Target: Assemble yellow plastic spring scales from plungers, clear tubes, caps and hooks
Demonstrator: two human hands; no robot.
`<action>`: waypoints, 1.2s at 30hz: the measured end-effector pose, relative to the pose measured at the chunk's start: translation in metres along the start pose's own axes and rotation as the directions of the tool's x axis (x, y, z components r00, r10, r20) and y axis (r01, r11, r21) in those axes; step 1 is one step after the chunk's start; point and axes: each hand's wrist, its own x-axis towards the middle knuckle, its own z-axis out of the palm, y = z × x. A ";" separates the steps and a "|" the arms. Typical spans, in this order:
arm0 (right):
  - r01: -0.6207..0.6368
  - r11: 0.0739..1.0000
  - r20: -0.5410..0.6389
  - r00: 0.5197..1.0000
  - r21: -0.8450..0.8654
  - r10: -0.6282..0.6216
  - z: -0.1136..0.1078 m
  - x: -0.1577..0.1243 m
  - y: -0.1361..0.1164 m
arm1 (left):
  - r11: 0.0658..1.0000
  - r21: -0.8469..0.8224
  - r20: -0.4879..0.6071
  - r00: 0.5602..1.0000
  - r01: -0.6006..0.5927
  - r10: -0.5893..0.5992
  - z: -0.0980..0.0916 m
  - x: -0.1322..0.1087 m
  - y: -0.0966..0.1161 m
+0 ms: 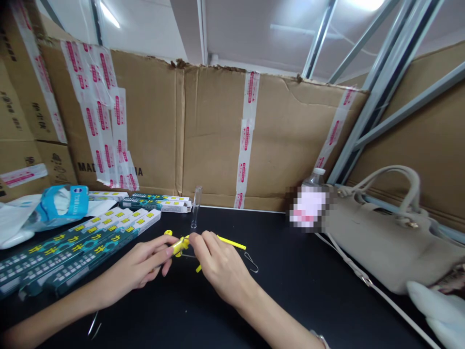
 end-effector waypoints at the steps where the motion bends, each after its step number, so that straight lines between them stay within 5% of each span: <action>1: 0.009 1.000 -0.006 1.000 -0.013 -0.009 -0.001 0.001 0.000 | 0.999 0.047 -0.006 1.000 -0.019 0.019 0.000 0.000 0.000; 8: 0.106 0.989 -0.100 0.988 -0.105 -0.116 0.001 0.004 -0.008 | 0.973 0.218 -0.017 0.996 -0.077 0.083 -0.002 0.004 -0.009; 14: 0.044 0.999 -0.080 0.996 -0.025 -0.046 0.007 0.003 -0.013 | 0.947 0.311 -0.022 0.995 -0.087 0.099 -0.002 0.002 -0.002; 21: 0.029 0.999 0.033 0.999 0.031 -0.030 0.009 -0.001 -0.014 | 0.949 0.303 0.009 0.996 -0.091 0.093 0.002 0.000 0.002; 30: 0.125 0.984 -0.049 0.990 -0.128 -0.132 0.007 0.000 -0.017 | 0.944 0.314 -0.061 0.991 -0.098 0.123 0.001 0.002 -0.006; 36: 0.128 0.988 -0.107 0.985 -0.081 -0.136 0.015 -0.003 -0.017 | 0.939 0.322 -0.128 0.977 -0.124 0.173 0.013 -0.001 -0.009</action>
